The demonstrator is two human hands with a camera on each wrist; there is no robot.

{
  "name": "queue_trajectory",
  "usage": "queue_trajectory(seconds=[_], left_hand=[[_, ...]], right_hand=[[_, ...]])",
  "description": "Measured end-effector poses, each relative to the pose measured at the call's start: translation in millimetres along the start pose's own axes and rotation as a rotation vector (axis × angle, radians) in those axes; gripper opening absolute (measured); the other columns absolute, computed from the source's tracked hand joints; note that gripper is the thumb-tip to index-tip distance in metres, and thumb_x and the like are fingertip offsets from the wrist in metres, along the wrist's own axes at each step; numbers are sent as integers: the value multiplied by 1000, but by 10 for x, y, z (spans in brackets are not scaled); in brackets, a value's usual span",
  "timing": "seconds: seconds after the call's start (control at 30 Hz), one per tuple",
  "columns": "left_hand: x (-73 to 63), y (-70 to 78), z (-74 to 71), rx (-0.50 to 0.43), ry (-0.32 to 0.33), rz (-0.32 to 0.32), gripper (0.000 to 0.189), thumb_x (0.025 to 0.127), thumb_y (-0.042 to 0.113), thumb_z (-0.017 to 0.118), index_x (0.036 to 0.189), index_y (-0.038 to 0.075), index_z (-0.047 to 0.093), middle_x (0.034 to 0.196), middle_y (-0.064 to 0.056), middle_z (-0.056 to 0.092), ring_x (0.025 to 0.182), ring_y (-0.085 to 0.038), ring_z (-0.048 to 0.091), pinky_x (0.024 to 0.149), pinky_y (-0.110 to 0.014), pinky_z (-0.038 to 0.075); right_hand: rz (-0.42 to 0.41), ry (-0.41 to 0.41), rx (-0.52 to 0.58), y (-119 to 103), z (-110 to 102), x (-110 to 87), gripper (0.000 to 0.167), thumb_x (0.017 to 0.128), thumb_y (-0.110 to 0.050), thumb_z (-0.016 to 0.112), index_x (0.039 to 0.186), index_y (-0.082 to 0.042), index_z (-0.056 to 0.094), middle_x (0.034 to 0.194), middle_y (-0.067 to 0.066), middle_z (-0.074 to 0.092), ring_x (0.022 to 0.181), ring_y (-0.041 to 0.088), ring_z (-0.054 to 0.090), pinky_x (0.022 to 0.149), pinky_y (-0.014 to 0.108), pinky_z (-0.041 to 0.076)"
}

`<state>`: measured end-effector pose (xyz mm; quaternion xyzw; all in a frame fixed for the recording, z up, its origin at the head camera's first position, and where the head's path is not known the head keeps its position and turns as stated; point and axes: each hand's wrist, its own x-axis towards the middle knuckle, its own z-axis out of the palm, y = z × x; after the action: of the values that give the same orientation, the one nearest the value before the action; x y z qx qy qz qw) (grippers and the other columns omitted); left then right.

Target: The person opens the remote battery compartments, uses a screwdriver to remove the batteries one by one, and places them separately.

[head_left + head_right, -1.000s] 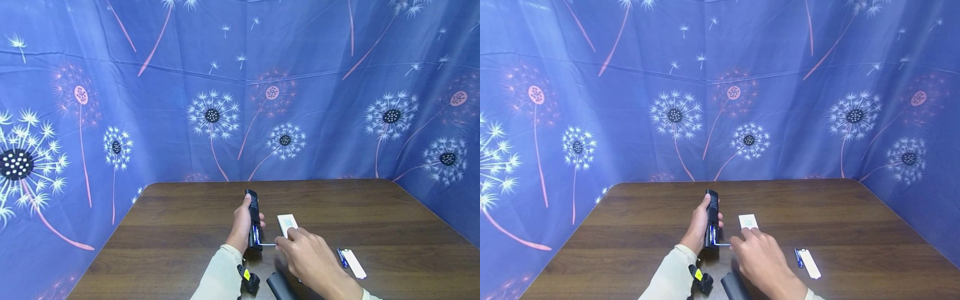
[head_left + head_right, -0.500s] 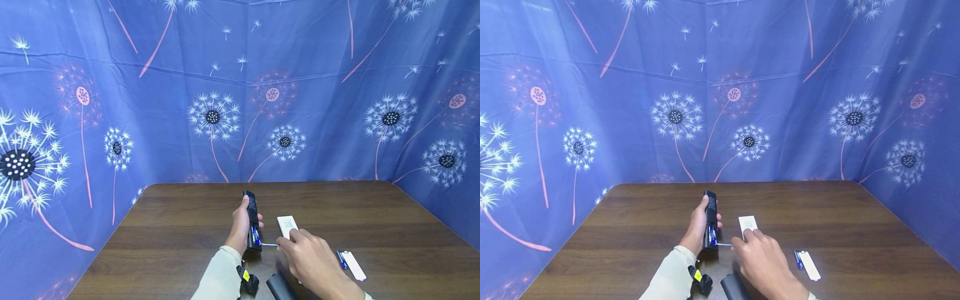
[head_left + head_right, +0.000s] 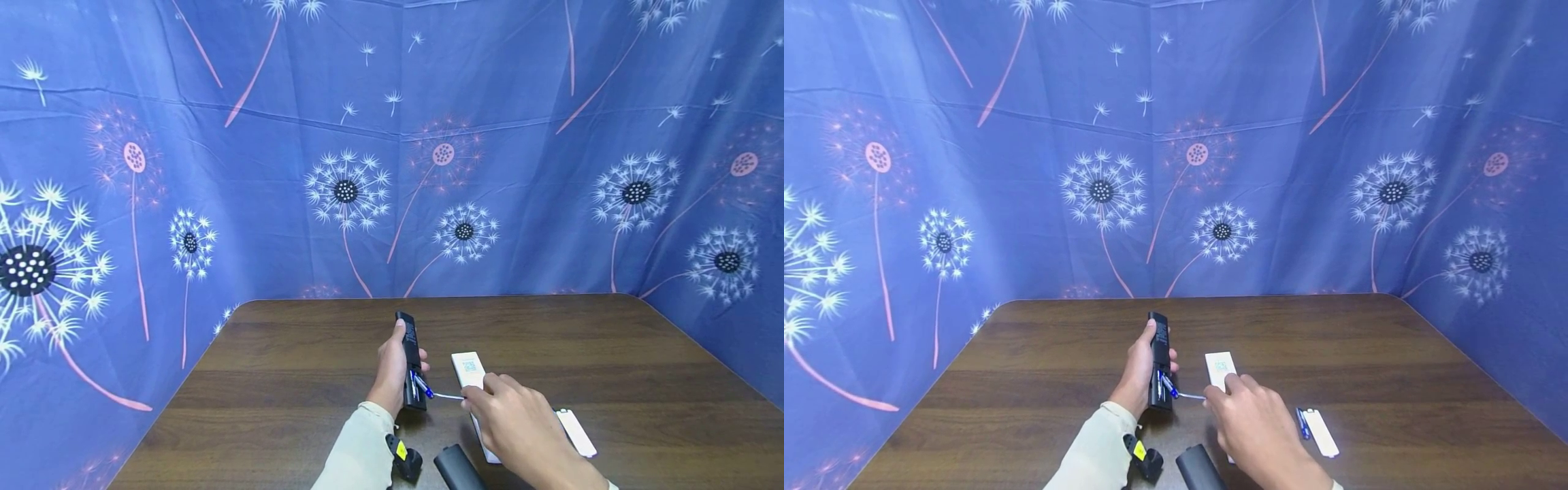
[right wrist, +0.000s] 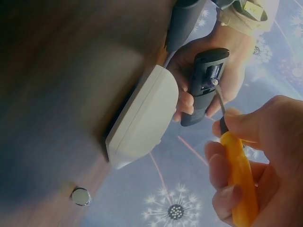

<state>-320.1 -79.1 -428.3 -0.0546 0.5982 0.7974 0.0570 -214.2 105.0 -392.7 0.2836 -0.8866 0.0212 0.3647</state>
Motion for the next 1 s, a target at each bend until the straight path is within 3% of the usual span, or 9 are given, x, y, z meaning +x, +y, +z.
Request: queue_trajectory(seconds=[0.43, 0.73, 1.0], left_hand=[[3, -7, 21, 5, 1, 7, 79, 100, 65, 40, 141, -3, 44, 89, -12, 66, 67, -20, 65, 63, -36, 51], [-14, -4, 10, 27, -5, 16, 82, 99, 67, 40, 142, -2, 43, 92, -12, 66, 74, -24, 67, 65, -34, 48], [-40, 6, 17, 18, -28, 23, 83, 98, 68, 39, 144, -1, 40, 95, -12, 66, 78, -25, 67, 65, -34, 49]], right_hand=[[46, -125, -21, -15, -10, 10, 12, 80, -24, 83, 80, -20, 72, 66, -10, 45, 55, 7, 42, 42, 25, 35], [66, -153, 10, -3, 1, 6, 11, 83, -25, 81, 81, -19, 73, 67, -11, 47, 56, 3, 41, 44, 24, 36], [148, -186, 44, 2, -10, 50, 16, 85, -29, 79, 83, -14, 74, 74, -9, 58, 64, 6, 55, 53, 28, 47]])
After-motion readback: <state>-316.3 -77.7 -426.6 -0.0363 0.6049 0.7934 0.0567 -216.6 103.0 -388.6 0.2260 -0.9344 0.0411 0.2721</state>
